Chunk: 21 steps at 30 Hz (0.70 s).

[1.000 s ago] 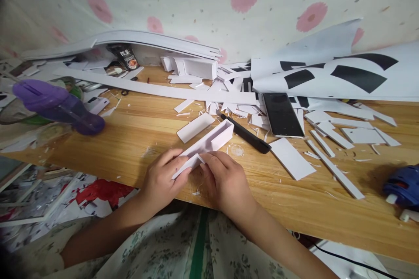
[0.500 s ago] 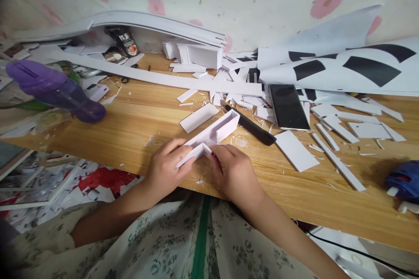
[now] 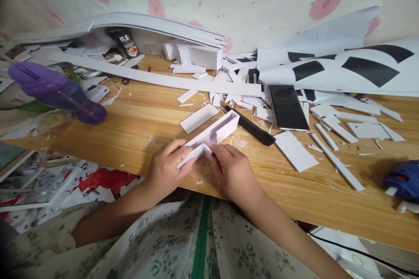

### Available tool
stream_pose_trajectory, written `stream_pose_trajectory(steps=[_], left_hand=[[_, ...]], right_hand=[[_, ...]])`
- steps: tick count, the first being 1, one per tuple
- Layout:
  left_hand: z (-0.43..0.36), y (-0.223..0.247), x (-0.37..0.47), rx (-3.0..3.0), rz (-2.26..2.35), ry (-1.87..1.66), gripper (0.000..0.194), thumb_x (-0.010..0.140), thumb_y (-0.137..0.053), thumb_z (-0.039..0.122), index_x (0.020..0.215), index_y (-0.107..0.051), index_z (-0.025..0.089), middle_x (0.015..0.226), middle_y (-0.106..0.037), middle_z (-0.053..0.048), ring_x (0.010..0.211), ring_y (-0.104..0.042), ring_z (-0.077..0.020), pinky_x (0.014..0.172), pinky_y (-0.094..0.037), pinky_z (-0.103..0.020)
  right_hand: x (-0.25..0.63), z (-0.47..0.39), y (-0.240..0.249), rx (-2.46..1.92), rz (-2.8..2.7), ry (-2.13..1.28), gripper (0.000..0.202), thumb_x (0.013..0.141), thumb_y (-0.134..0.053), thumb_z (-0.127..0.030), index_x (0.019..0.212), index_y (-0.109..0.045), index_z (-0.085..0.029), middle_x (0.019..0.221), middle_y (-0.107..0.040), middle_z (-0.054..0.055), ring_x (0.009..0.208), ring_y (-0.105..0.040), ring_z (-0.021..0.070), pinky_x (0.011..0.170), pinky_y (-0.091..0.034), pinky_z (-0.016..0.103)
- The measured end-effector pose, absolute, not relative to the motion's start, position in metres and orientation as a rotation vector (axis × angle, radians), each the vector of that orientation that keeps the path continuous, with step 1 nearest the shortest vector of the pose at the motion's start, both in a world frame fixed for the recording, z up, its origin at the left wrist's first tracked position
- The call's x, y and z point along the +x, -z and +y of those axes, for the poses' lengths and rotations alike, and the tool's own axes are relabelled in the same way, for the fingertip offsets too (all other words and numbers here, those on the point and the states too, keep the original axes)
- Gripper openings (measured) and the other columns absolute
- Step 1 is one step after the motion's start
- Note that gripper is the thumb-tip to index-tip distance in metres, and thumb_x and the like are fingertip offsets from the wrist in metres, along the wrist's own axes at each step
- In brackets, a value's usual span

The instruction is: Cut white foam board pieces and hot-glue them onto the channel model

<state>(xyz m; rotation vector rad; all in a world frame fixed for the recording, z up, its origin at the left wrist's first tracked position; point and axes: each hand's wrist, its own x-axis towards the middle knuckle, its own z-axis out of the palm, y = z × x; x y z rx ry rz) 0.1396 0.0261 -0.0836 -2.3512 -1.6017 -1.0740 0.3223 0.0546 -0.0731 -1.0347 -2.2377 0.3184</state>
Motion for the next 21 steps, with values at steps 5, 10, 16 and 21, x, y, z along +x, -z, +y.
stream_pose_trajectory(steps=[5, 10, 16, 21], left_hand=[[0.027, 0.084, 0.14, -2.358, -1.626, 1.087, 0.01, 0.083, -0.055, 0.018, 0.085, -0.065, 0.018, 0.093, -0.065, -0.007, 0.081, -0.062, -0.0176, 0.072, -0.05, -0.028], [0.025, 0.081, 0.142, -2.338, -1.636, 1.119, 0.008, 0.081, -0.057, 0.016, 0.08, -0.065, 0.018, 0.087, -0.066, -0.006, 0.075, -0.062, -0.0162, 0.068, -0.048, -0.026], [0.021, 0.072, 0.14, -2.201, -1.615, 1.279, 0.006, 0.081, -0.059, 0.015, 0.081, -0.064, 0.018, 0.087, -0.066, -0.006, 0.078, -0.063, -0.0155, 0.071, -0.05, -0.025], [0.024, 0.061, 0.14, -2.006, -1.591, 1.481, 0.005, 0.081, -0.06, 0.015, 0.085, -0.061, 0.018, 0.09, -0.064, -0.006, 0.082, -0.064, -0.0152, 0.074, -0.052, -0.026]], right_hand=[[0.322, 0.055, 0.076, -1.041, -2.23, -0.293, 0.014, 0.09, -0.046, -0.021, 0.089, -0.06, -0.018, 0.076, -0.066, 0.006, 0.067, -0.061, 0.0179, 0.059, -0.047, 0.029], [0.319, 0.054, 0.077, -1.025, -2.177, -0.291, 0.013, 0.089, -0.048, -0.02, 0.091, -0.061, -0.018, 0.073, -0.065, 0.005, 0.066, -0.06, 0.017, 0.059, -0.049, 0.029], [0.325, 0.048, 0.067, -0.891, -1.97, -0.36, 0.018, 0.085, -0.057, -0.017, 0.102, -0.06, -0.019, 0.088, -0.067, 0.007, 0.076, -0.063, 0.0174, 0.067, -0.053, 0.031], [0.329, 0.049, 0.056, -0.925, -1.79, -0.529, 0.022, 0.084, -0.059, -0.019, 0.106, -0.059, -0.023, 0.089, -0.062, 0.005, 0.079, -0.062, 0.0162, 0.067, -0.055, 0.032]])
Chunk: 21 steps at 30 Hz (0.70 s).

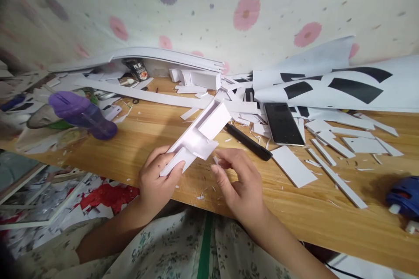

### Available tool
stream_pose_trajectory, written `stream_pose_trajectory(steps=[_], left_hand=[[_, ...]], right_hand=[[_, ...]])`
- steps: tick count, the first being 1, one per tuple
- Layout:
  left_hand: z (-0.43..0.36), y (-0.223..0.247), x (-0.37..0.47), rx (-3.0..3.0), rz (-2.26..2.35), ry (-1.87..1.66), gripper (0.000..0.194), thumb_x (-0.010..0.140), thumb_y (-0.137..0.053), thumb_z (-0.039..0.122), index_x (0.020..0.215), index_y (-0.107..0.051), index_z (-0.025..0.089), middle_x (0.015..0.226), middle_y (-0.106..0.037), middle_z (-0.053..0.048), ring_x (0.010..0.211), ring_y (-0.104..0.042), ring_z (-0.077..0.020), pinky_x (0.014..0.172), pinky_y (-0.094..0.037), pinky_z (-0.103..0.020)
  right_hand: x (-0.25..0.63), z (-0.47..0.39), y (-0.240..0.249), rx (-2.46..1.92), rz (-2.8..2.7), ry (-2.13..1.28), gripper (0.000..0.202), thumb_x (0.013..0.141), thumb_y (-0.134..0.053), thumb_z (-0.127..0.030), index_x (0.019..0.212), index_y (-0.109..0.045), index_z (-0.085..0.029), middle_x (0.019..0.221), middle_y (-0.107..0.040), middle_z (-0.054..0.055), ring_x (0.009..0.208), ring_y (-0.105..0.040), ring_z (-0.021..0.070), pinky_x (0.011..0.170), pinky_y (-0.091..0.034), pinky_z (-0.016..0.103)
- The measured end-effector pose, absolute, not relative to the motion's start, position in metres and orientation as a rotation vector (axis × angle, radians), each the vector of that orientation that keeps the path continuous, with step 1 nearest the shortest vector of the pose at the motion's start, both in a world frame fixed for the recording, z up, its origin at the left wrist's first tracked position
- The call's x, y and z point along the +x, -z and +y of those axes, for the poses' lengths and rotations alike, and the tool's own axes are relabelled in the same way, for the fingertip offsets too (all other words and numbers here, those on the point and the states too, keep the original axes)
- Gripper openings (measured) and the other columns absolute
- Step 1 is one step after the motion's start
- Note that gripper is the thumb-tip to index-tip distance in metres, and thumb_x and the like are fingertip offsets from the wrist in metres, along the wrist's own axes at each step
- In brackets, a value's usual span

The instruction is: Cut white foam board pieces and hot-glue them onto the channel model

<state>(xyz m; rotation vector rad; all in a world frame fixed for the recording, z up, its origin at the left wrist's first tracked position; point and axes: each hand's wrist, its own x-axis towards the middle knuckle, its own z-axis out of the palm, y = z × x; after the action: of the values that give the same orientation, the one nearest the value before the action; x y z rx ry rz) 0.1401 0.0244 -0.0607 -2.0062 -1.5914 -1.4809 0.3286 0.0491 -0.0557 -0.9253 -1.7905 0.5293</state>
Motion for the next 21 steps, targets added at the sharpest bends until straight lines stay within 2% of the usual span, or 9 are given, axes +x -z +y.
stream_pose_trajectory(steps=[6, 10, 13, 15, 17, 19, 21], left_hand=[[0.03, 0.054, 0.15, -1.973, -1.641, 1.619, 0.006, 0.082, -0.059, 0.015, 0.086, -0.061, 0.019, 0.094, -0.062, -0.006, 0.087, -0.063, -0.0159, 0.077, -0.052, -0.029], [0.028, 0.056, 0.154, -2.02, -1.631, 1.628, 0.01, 0.083, -0.057, 0.015, 0.092, -0.059, 0.018, 0.1, -0.061, -0.007, 0.095, -0.061, -0.0176, 0.083, -0.051, -0.03], [0.022, 0.057, 0.155, -2.199, -1.626, 1.705, 0.024, 0.086, -0.055, 0.02, 0.109, -0.054, 0.02, 0.115, -0.058, -0.01, 0.111, -0.056, -0.0211, 0.092, -0.047, -0.035], [0.019, 0.054, 0.155, -2.309, -1.653, 1.928, 0.036, 0.089, -0.052, 0.03, 0.123, -0.045, 0.023, 0.128, -0.052, -0.012, 0.119, -0.051, -0.0229, 0.096, -0.046, -0.038], [0.021, 0.048, 0.154, -2.366, -1.697, 2.305, 0.041, 0.091, -0.045, 0.041, 0.129, -0.037, 0.026, 0.135, -0.047, -0.013, 0.122, -0.05, -0.0239, 0.096, -0.047, -0.04], [0.026, 0.039, 0.153, -2.367, -1.792, 2.684, 0.046, 0.089, -0.046, 0.049, 0.127, -0.037, 0.025, 0.135, -0.049, -0.014, 0.121, -0.052, -0.0257, 0.091, -0.05, -0.039], [0.034, 0.03, 0.152, -2.362, -1.94, 2.948, 0.055, 0.081, -0.058, 0.053, 0.124, -0.041, 0.023, 0.131, -0.053, -0.015, 0.116, -0.056, -0.0285, 0.084, -0.053, -0.038]], right_hand=[[0.32, 0.058, 0.057, -0.889, -1.683, -0.874, 0.033, 0.087, -0.057, -0.03, 0.119, -0.058, -0.024, 0.094, -0.068, 0.006, 0.075, -0.066, 0.0159, 0.062, -0.056, 0.029], [0.317, 0.065, 0.055, -0.886, -1.495, -1.005, 0.023, 0.084, -0.06, -0.03, 0.104, -0.065, -0.022, 0.079, -0.071, 0.003, 0.069, -0.068, 0.0162, 0.062, -0.057, 0.031], [0.318, 0.073, 0.05, -0.896, -1.414, -1.025, 0.015, 0.082, -0.06, -0.027, 0.094, -0.067, -0.021, 0.076, -0.071, 0.002, 0.068, -0.069, 0.0158, 0.06, -0.058, 0.028], [0.32, 0.079, 0.046, -0.91, -1.432, -0.992, 0.015, 0.081, -0.059, -0.026, 0.091, -0.068, -0.019, 0.075, -0.071, 0.003, 0.066, -0.069, 0.0152, 0.06, -0.058, 0.028], [0.322, 0.084, 0.042, -0.916, -1.472, -0.95, 0.014, 0.081, -0.058, -0.025, 0.087, -0.069, -0.019, 0.073, -0.071, 0.002, 0.064, -0.067, 0.0147, 0.06, -0.057, 0.028], [0.324, 0.089, 0.038, -0.912, -1.498, -0.922, 0.014, 0.08, -0.057, -0.024, 0.084, -0.07, -0.019, 0.073, -0.07, 0.002, 0.064, -0.067, 0.0142, 0.06, -0.057, 0.029], [0.326, 0.093, 0.034, -0.902, -1.508, -0.903, 0.014, 0.08, -0.057, -0.024, 0.083, -0.07, -0.02, 0.073, -0.07, 0.001, 0.063, -0.066, 0.0138, 0.061, -0.057, 0.029]])
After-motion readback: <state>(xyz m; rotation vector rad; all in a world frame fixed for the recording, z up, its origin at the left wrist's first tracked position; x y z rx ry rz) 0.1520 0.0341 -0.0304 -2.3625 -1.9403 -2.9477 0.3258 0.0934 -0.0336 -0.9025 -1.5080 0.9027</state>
